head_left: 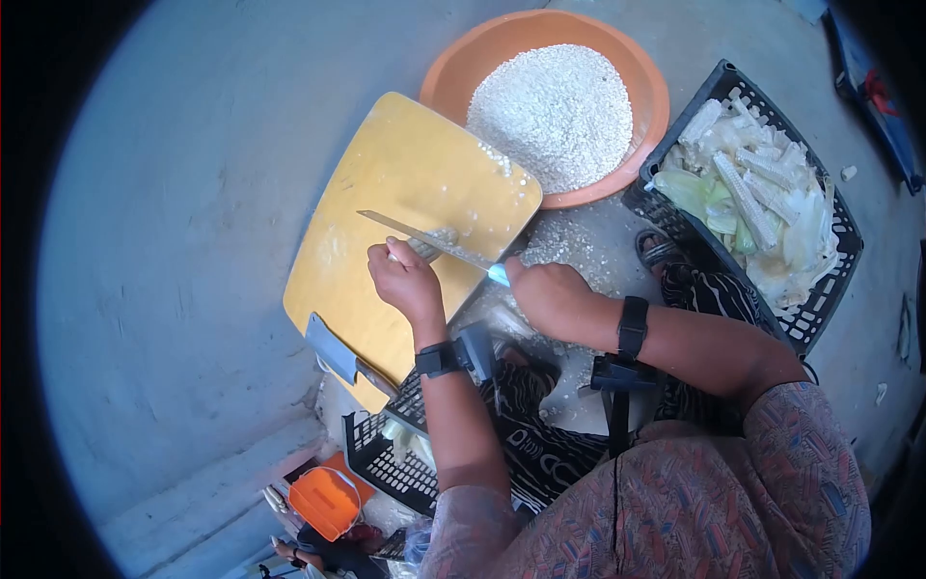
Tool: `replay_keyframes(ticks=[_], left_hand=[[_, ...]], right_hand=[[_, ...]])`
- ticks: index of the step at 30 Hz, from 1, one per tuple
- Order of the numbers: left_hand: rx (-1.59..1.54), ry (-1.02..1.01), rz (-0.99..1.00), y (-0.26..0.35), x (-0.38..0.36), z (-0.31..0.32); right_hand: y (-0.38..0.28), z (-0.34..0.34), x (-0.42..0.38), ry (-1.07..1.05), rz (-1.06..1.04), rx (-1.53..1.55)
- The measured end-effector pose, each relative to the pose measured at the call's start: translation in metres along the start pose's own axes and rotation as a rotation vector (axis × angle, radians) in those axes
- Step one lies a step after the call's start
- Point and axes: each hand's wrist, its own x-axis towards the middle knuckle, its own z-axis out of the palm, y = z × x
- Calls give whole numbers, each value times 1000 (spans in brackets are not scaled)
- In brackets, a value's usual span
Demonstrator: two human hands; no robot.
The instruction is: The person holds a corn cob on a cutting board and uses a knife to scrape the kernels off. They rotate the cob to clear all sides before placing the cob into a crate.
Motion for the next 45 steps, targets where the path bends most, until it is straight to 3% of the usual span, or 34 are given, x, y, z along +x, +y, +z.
replay_keyframes(ticks=[2, 20, 26, 45], left_hand=[[-35, -43, -94, 3, 3, -3], [-43, -13, -58, 2, 3, 1], [-70, -9, -62, 0, 2, 1], [-32, -20, 8, 1, -3, 2]], right_hand=[[0, 0, 5, -2, 5, 6], [3, -12, 6, -12, -31, 148], [3, -8, 4, -3, -40, -1], [-7, 16, 56, 162, -93, 43]])
